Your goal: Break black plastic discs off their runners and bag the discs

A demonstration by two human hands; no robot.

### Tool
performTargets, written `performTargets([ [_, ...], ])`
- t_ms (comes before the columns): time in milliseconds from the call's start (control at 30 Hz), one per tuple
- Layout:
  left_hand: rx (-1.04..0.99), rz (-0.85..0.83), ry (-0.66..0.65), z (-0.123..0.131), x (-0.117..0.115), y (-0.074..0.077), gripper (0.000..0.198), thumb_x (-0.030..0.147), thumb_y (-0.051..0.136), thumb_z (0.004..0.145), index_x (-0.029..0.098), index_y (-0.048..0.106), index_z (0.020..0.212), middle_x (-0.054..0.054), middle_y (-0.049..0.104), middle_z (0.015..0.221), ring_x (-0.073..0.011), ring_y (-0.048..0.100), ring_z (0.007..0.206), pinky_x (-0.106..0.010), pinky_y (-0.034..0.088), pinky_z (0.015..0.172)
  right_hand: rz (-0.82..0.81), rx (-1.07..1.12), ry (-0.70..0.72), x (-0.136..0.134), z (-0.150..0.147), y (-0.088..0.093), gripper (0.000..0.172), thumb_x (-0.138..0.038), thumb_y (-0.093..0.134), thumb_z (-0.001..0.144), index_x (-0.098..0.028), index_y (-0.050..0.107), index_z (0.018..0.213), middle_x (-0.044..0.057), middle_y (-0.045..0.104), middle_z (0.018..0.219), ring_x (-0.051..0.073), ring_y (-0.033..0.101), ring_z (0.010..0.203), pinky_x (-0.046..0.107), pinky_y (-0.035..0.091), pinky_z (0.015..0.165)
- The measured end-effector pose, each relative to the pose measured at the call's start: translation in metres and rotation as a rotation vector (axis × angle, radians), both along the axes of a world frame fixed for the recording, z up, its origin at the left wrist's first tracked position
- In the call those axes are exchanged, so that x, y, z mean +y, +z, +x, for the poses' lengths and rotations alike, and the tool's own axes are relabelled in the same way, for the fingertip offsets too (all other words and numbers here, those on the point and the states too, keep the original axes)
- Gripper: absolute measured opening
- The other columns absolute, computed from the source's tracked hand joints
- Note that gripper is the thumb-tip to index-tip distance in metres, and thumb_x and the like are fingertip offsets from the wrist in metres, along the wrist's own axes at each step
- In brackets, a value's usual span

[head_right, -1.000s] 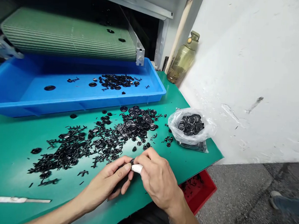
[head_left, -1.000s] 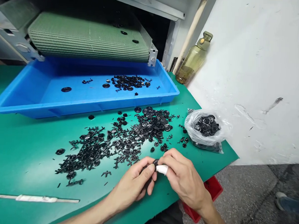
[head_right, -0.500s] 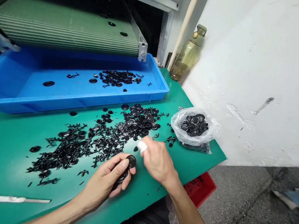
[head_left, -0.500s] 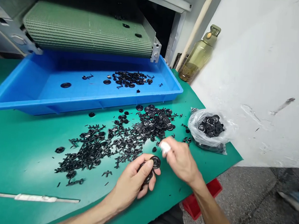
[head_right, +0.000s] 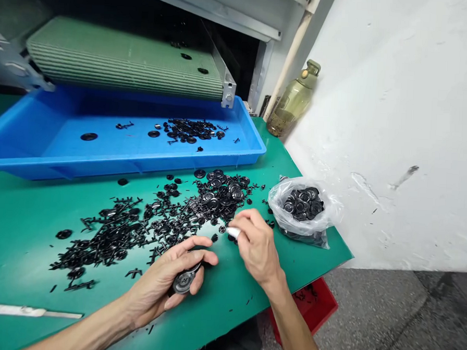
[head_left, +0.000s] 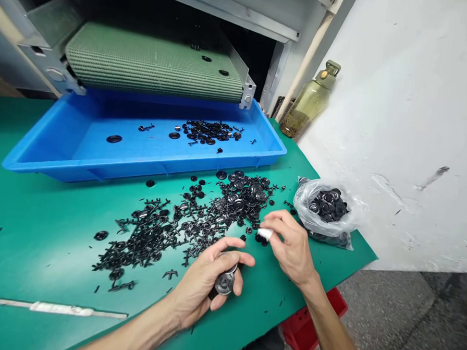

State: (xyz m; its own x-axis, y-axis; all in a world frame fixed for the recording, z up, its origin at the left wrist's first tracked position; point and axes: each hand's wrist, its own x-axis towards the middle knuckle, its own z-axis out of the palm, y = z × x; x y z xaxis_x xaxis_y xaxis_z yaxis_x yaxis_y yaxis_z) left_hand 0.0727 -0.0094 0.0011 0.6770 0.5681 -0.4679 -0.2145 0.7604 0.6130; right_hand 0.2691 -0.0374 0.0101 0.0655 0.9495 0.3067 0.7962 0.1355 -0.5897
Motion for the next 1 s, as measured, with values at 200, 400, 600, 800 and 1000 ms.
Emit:
performTargets([
  [200,0.059,0.116,-0.147,0.003,-0.005,0.003,0.033,0.050,0.055,0.089,0.018,0.052,0.082,0.005,0.051,0.048,-0.0035,0.027,0.036,-0.012,0.017,0.033,-0.028,0.234,0.153,-0.036,-0.029,0.008,0.018,-0.013,0.053,0.089,-0.023,0.067,0.094,0.005,0.061,0.101,0.016,0.060,0.091,0.028,0.049,0.080],
  [400,0.159,0.277,-0.226,-0.001,-0.011,0.000,0.036,0.055,0.054,0.088,0.020,0.052,0.082,0.008,0.046,0.045,-0.0049,0.022,0.037,-0.017,0.017,0.037,-0.196,0.359,0.187,-0.038,-0.028,0.021,0.030,-0.007,0.052,0.085,-0.025,0.068,0.103,0.002,0.060,0.097,0.013,0.059,0.084,0.024,0.048,0.072],
  [600,0.262,0.502,-0.252,-0.003,-0.013,-0.002,0.037,0.053,0.047,0.092,0.018,0.057,0.088,0.006,0.048,0.051,-0.0072,0.031,0.043,-0.019,0.023,0.043,-0.461,0.351,0.268,-0.028,-0.012,0.031,0.034,0.001,0.049,0.075,-0.023,0.069,0.090,-0.002,0.059,0.086,0.009,0.054,0.067,0.020,0.042,0.060],
  [800,0.271,0.494,-0.173,0.001,-0.015,-0.001,0.035,0.051,0.051,0.091,0.017,0.060,0.086,0.005,0.050,0.051,-0.0075,0.033,0.043,-0.019,0.025,0.042,-0.451,0.509,0.177,-0.024,-0.024,0.009,0.014,-0.011,0.052,0.081,-0.017,0.063,0.078,-0.004,0.058,0.060,0.009,0.055,0.054,0.019,0.040,0.050],
  [1000,0.069,0.033,-0.036,0.001,-0.006,0.000,0.035,0.044,0.068,0.082,0.018,0.058,0.104,0.004,0.053,0.060,-0.0060,0.038,0.043,-0.014,0.021,0.033,-0.200,0.026,-0.123,0.022,0.004,0.008,0.028,-0.018,0.042,0.089,-0.018,0.065,0.106,0.001,0.065,0.072,0.015,0.060,0.061,0.025,0.046,0.060],
])
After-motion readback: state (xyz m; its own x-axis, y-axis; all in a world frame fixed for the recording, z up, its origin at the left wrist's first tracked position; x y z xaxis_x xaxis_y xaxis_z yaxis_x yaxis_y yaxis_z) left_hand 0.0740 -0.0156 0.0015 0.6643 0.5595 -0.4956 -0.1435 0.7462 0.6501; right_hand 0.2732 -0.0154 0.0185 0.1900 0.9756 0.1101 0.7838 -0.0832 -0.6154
